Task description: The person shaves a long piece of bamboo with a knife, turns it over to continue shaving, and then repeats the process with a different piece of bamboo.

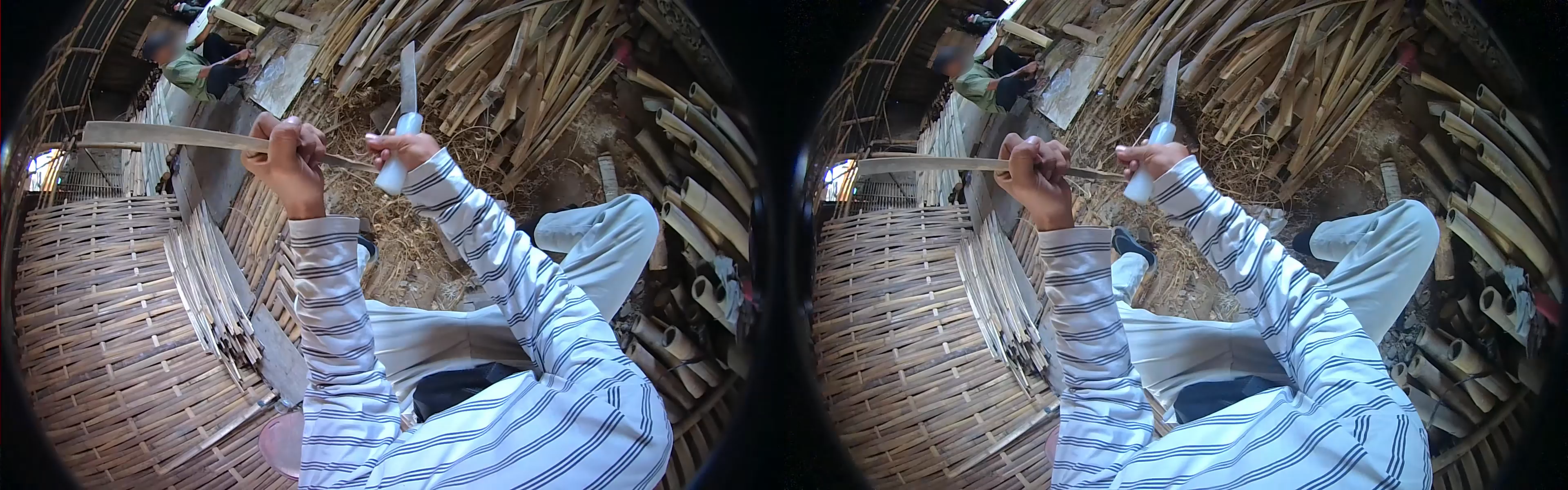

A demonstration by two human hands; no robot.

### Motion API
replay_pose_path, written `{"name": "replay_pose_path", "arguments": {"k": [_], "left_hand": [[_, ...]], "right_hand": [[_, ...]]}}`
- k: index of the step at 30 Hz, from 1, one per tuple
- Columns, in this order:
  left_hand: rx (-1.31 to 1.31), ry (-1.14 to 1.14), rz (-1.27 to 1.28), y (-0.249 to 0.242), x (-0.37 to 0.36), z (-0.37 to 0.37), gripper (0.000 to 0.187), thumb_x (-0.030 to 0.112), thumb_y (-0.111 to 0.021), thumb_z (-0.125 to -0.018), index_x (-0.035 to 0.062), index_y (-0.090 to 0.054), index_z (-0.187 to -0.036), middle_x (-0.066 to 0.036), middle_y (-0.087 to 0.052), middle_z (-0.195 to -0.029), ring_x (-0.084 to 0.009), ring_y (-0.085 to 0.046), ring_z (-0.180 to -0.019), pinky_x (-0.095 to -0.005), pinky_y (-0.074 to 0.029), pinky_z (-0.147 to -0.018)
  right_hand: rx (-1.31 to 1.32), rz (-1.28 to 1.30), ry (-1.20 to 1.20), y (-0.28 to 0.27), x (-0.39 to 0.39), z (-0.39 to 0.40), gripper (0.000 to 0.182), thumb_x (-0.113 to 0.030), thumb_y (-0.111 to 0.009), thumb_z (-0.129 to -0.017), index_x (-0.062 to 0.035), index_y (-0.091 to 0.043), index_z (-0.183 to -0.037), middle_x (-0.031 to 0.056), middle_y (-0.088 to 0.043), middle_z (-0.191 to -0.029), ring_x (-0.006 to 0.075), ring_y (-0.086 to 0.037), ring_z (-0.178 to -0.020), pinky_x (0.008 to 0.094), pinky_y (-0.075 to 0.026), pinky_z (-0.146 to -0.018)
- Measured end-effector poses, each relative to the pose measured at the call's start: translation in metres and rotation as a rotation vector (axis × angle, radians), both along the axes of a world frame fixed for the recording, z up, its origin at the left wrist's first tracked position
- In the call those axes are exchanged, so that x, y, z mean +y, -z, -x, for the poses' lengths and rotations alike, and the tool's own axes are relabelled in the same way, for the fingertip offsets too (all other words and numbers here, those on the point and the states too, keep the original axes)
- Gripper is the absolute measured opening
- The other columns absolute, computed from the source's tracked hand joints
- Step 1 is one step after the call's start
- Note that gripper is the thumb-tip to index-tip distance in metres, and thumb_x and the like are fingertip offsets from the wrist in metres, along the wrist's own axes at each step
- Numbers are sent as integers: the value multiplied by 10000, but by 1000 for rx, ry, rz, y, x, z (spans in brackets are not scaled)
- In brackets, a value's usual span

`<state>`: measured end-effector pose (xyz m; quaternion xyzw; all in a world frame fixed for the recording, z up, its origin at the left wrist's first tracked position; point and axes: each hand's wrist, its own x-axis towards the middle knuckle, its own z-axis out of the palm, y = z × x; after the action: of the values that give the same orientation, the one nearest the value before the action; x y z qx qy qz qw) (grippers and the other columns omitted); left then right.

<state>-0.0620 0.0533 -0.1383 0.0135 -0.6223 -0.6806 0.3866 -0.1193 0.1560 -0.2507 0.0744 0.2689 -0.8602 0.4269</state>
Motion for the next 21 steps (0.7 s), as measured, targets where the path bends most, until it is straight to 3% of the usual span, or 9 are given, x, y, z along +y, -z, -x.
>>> {"name": "replay_pose_path", "arguments": {"k": [4,7,9,13,15,17,18,21], "left_hand": [[47,-6,-63,-2,-15,-6,295,-2,-505,-774,106,-312,-578,15,-306,-435,-72,-277,-337,-258,-305,-360],[66,9,-98,3,-44,-15,285,4,-501,-771,109,-314,-584,19,-294,-432,-78,-276,-329,-262,-323,-365],[74,0,-80,7,-55,-20,278,11,-491,-772,117,-316,-584,20,-288,-431,-79,-272,-327,-266,-341,-373],[90,-69,-60,6,-66,-27,285,32,-502,-792,119,-326,-586,12,-302,-433,-77,-280,-333,-268,-345,-376],[79,-143,-54,5,-66,-29,296,59,-521,-812,114,-336,-587,5,-318,-436,-78,-286,-337,-266,-349,-380],[54,-260,-39,2,-64,-30,313,91,-542,-832,108,-347,-588,-2,-335,-439,-79,-292,-339,-260,-355,-385],[36,-276,-34,4,-69,-32,373,186,-597,-871,103,-364,-591,-4,-354,-446,-89,-329,-349,-262,-358,-389],[-24,-462,-66,1,-70,-30,429,267,-634,-880,108,-363,-588,1,-355,-449,-97,-358,-365,-270,-361,-392]], "right_hand": [[82,-2,-24,-5,32,8,171,-61,-752,-744,-1,-595,-772,33,-582,-666,127,-548,-551,287,-491,-524],[261,-112,125,-20,62,14,180,-52,-739,-753,-31,-579,-832,50,-603,-757,114,-560,-573,256,-492,-515],[330,-129,96,4,81,36,207,-71,-745,-753,-19,-578,-862,64,-601,-770,113,-552,-572,278,-498,-510],[543,-812,198,53,131,48,332,-186,-818,-697,-23,-560,-827,56,-599,-695,137,-561,-520,282,-480,-462],[752,-1368,81,106,165,55,329,-172,-826,-682,-11,-551,-765,59,-597,-630,156,-578,-503,292,-477,-444],[523,-1342,57,134,189,47,299,-150,-808,-700,-1,-557,-763,79,-604,-630,168,-583,-500,303,-490,-446],[409,-1322,43,142,192,41,284,-140,-799,-709,4,-560,-762,89,-607,-630,174,-585,-499,309,-497,-447],[162,-1109,172,155,189,36,272,-144,-776,-739,20,-560,-751,78,-589,-586,173,-568,-462,310,-492,-436]]}}
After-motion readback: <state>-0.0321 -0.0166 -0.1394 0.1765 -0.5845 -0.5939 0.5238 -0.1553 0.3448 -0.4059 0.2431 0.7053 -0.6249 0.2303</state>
